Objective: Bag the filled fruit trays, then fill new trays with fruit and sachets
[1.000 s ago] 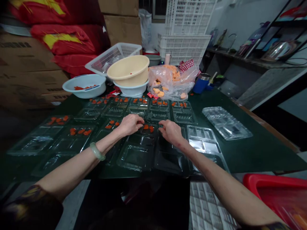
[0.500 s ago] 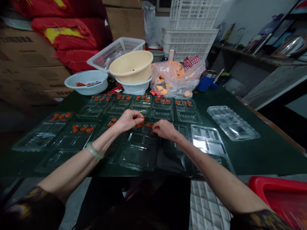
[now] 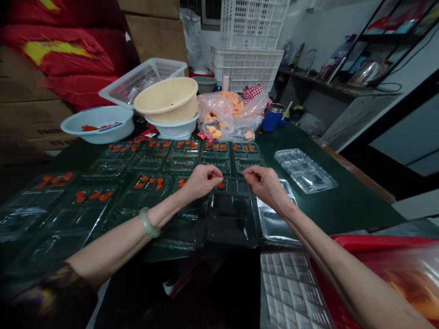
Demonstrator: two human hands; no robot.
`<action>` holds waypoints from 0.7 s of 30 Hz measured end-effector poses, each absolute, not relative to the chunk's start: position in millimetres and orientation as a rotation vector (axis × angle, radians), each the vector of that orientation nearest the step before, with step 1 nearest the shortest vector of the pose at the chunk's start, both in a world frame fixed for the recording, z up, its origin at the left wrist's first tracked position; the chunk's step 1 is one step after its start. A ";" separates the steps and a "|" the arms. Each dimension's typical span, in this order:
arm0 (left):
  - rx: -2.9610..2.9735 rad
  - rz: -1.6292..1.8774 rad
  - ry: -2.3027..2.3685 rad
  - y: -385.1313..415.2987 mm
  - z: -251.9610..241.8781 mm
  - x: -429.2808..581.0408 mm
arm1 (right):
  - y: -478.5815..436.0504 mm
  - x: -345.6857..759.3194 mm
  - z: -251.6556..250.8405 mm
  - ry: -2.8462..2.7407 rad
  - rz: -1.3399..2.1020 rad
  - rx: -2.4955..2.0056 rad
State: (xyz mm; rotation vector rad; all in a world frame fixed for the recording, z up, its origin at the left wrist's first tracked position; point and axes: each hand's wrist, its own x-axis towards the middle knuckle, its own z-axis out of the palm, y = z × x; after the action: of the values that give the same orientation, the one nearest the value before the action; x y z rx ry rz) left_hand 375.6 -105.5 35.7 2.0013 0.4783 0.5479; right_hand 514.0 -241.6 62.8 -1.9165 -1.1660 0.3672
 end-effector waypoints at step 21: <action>2.573 0.769 0.533 -62.9 45.7 417.3 | -310.0 566.3 23.8 -1.396 0.214 -2.057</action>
State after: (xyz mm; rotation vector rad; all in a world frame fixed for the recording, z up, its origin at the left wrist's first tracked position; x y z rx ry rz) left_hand 417.3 -62.9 45.7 2.5725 0.5335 0.7695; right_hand 566.3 -310.0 23.8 -2.0571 -1.3958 0.2144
